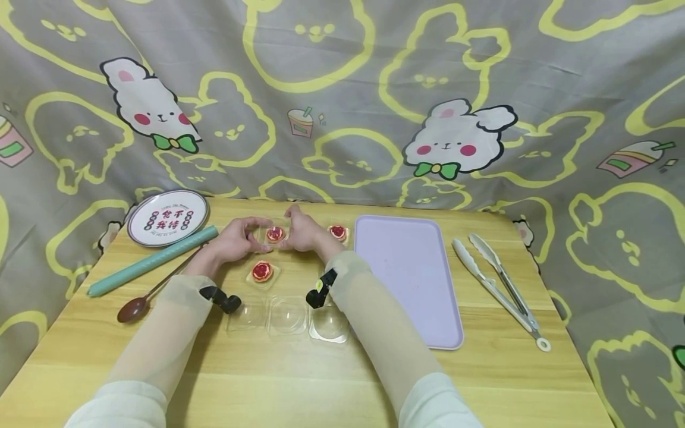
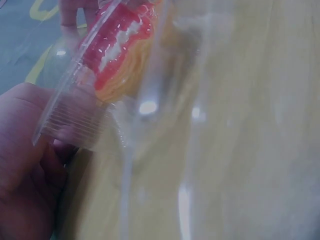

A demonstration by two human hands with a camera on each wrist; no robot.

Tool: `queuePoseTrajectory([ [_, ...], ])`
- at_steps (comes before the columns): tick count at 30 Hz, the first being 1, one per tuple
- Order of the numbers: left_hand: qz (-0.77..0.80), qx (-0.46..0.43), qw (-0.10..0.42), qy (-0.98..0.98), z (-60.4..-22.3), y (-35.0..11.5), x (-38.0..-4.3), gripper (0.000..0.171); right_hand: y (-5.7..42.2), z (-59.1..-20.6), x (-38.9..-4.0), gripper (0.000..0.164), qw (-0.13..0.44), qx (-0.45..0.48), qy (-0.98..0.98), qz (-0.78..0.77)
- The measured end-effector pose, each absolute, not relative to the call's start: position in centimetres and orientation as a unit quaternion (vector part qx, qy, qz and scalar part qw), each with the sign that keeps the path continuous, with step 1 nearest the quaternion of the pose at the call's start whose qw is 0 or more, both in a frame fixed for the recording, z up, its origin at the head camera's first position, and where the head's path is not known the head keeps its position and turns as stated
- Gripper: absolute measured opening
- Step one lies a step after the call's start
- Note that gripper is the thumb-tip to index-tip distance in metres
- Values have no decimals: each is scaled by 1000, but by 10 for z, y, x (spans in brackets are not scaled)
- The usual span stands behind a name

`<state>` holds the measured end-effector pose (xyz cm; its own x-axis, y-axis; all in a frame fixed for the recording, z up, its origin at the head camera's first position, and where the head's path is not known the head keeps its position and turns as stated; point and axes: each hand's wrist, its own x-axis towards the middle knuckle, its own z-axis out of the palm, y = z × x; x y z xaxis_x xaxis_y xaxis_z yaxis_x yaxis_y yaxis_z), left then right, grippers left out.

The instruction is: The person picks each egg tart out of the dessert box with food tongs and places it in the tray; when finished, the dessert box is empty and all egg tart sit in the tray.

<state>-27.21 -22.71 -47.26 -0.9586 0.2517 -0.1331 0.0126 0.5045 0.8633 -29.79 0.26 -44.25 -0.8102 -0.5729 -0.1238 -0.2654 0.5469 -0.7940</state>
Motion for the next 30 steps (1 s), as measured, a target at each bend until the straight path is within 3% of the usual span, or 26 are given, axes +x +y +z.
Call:
queuePoseTrajectory([
  [7, 478, 72, 124, 867, -473, -228, -274, 65, 3, -440, -296, 77, 169, -254, 868, -392],
  [16, 479, 66, 139, 864, -474, -229, -273, 66, 1, -441, -295, 94, 164, -258, 884, -354],
  [30, 489, 96, 142, 855, -474, -229, -273, 67, 3, -439, -288, 93, 117, -256, 903, -326],
])
